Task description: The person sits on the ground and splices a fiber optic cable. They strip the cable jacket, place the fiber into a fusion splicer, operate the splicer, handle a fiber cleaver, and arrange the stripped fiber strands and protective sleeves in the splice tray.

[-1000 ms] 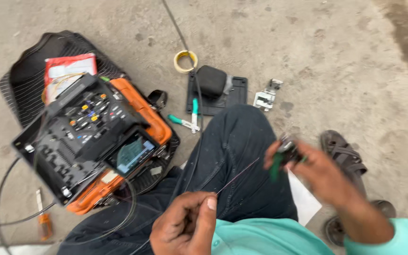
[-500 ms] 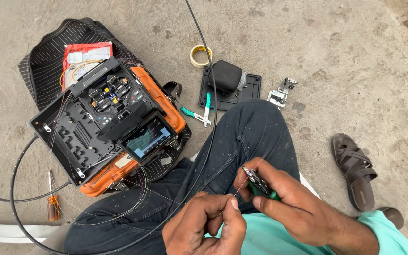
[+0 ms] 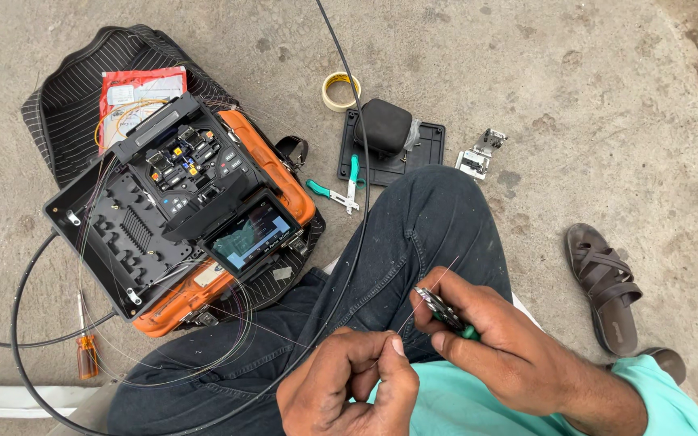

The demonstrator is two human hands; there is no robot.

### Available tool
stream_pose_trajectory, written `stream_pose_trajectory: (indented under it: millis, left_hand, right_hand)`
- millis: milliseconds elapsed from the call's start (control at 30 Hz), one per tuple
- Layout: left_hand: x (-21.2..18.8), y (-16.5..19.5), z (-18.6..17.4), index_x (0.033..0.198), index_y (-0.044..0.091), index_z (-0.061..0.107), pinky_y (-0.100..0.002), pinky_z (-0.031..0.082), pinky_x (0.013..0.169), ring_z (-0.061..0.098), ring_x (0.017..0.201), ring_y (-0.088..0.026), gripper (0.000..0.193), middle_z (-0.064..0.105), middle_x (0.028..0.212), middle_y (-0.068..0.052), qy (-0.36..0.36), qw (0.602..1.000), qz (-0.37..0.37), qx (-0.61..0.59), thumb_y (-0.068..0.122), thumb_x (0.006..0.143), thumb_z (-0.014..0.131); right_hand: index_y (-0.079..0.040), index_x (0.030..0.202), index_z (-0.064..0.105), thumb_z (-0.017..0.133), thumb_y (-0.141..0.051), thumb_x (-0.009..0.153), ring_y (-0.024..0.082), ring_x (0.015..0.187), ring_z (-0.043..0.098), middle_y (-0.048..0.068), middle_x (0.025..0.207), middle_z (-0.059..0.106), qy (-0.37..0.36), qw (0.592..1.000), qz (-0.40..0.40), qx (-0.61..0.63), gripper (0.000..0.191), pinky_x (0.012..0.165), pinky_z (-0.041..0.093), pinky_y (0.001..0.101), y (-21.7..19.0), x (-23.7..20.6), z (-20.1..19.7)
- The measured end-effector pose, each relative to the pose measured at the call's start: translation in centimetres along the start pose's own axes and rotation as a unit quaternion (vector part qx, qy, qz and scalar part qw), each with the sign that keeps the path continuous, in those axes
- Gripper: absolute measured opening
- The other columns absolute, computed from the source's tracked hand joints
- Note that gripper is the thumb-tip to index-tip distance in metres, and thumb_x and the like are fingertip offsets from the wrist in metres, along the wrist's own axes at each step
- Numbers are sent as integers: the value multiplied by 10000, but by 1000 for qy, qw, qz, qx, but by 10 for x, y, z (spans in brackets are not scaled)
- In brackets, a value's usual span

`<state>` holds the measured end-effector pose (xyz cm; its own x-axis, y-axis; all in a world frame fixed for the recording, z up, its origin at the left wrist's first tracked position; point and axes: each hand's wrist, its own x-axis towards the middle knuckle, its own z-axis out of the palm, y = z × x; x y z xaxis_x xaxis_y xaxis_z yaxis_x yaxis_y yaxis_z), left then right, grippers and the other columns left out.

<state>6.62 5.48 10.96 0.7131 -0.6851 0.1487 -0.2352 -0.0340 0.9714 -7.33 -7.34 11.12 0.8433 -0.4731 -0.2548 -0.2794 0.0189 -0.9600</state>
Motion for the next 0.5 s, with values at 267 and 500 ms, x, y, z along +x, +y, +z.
stream_pose_trajectory:
  millis: [267, 500]
  left_hand:
    - [-1, -3, -3, 741, 41, 694, -176, 311, 408, 381, 427, 21, 156, 548, 504, 26, -27, 999, -10, 18, -39, 702, 823]
    - [-4, -11, 0, 768, 22, 688, -177, 323, 437, 392, 467, 17, 132, 516, 521, 21, -43, 996, 57, -53, -40, 767, 805]
  right_hand:
    - [-16, 998, 559, 573, -82, 850, 132, 689, 527, 52, 786, 555, 19, 1000, -24, -5, 163, 619, 457, 315, 1, 3, -2]
    - [-14, 974, 553, 586, -76, 886, 123, 609, 564, 48, 698, 563, 40, 997, -46, -37, 112, 570, 451, 312, 3, 4, 1]
